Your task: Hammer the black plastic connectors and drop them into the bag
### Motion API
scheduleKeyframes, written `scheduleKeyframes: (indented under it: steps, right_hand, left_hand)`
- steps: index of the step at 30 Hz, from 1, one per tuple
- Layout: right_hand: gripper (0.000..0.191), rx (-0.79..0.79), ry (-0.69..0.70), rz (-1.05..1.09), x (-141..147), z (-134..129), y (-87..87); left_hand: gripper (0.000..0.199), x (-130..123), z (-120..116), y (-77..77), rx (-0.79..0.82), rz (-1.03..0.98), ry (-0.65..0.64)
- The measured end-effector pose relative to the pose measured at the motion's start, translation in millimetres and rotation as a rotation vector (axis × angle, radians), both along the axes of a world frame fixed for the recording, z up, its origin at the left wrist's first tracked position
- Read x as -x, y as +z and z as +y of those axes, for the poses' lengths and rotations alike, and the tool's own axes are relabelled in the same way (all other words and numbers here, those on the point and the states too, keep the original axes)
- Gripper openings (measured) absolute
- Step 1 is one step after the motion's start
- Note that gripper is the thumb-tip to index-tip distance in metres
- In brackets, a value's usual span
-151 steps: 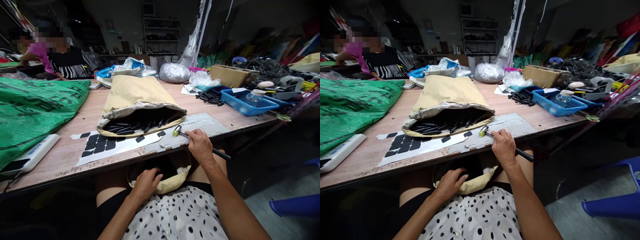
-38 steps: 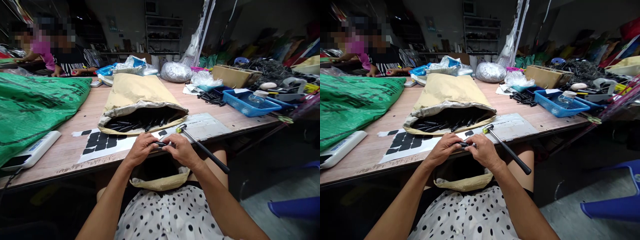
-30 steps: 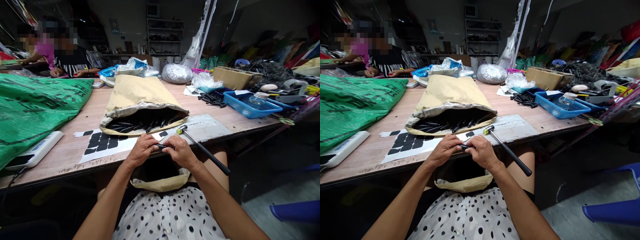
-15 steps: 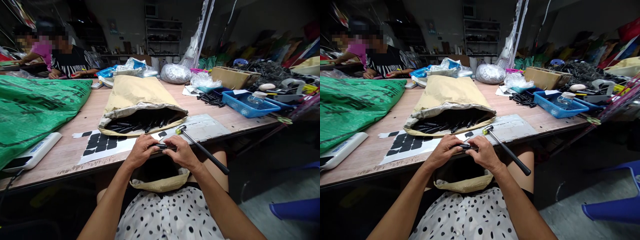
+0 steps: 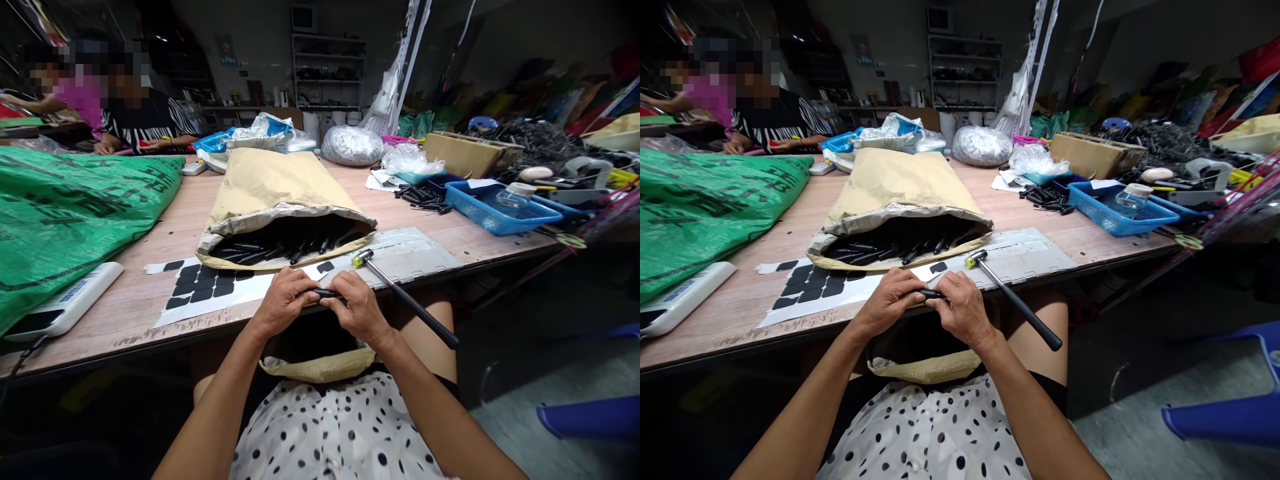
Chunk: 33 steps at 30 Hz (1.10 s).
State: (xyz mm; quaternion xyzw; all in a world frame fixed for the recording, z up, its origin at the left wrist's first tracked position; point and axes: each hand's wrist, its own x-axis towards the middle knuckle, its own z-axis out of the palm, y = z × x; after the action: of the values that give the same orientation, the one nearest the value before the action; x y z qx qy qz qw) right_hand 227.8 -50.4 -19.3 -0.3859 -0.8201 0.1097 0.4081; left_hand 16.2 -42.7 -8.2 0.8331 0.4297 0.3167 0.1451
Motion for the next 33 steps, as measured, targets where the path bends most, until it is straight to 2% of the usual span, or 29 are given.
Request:
scheduleKeyframes:
  steps: [8,16,22,26,30,33]
  right_hand:
    - [0.014,-0.001,-0.023,0.009,4,-4,-4.3]
    - [0.006,0.059,0.044,0.131,-1,-3,1.3]
    - [0.022,0.078,0.084,0.152,-5,-3,3.6]
    - [0.025,0.092,0.093,0.132,-8,-4,4.2]
    - [0.031,0.06,0.05,0.132,-14,-12,8.6]
    - [0.024,0.164,-0.007,0.156,-18,-20,13.0]
  left_hand:
    - [0.02,-1,-3,-1.7,-0.054,0.027,-0.008]
    - [0.018,-1,-4,-0.5,-0.023,-0.001,0.014]
    - [0.016,-2,-6,1.0,-0.022,0.009,0.003]
    - [0.013,-3,-9,3.7,-0.012,0.0,0.008]
    - [0.012,-4,-10,5.9,0.003,-0.008,0.004]
    - [0.011,-4,-11,6.8,0.009,-0.001,0.005]
